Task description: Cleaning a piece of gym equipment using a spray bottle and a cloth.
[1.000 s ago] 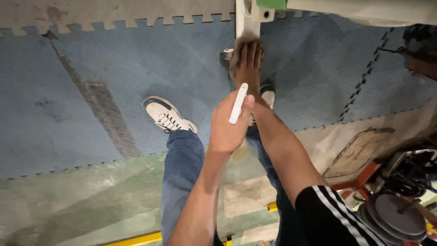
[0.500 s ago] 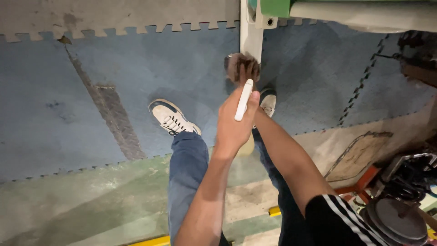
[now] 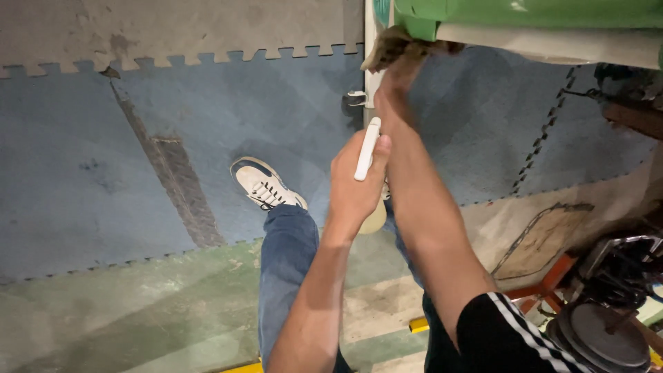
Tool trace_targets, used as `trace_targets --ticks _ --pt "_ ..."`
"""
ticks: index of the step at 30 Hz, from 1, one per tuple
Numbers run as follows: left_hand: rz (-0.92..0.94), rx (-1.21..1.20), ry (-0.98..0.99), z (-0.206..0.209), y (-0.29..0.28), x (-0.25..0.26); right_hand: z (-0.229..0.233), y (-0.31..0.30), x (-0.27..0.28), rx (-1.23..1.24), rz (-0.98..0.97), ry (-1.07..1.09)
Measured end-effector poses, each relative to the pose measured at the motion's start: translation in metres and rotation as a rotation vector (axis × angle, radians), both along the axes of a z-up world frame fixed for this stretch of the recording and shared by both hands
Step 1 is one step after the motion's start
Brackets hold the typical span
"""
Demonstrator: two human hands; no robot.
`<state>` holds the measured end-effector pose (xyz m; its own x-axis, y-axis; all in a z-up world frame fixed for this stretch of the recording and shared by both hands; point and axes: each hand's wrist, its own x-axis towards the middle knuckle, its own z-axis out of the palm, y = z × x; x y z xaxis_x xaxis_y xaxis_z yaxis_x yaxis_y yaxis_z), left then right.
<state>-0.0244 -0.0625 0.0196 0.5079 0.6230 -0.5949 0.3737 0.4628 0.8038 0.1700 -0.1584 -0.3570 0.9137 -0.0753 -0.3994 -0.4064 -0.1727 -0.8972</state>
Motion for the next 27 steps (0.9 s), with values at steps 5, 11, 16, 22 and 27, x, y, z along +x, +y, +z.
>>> trace_targets --ticks 5,11,16,22,27 --pt "0.022 -0.012 -0.006 0.003 0.008 0.0 0.038 0.003 -0.003 -0.417 0.032 -0.067" --pt "0.014 -0.018 0.026 0.005 0.018 -0.001 0.099 0.002 0.048 0.195 0.062 0.435" --pt "0.049 0.04 -0.029 0.02 0.017 -0.002 0.151 -0.009 0.063 0.48 0.353 0.519" --pt "0.02 0.137 -0.125 0.056 0.009 -0.015 0.242 -0.008 0.05 0.888 0.213 0.471" --pt "0.055 0.054 -0.138 0.094 0.007 -0.021 0.335 -0.002 0.044 0.778 -0.189 0.324"
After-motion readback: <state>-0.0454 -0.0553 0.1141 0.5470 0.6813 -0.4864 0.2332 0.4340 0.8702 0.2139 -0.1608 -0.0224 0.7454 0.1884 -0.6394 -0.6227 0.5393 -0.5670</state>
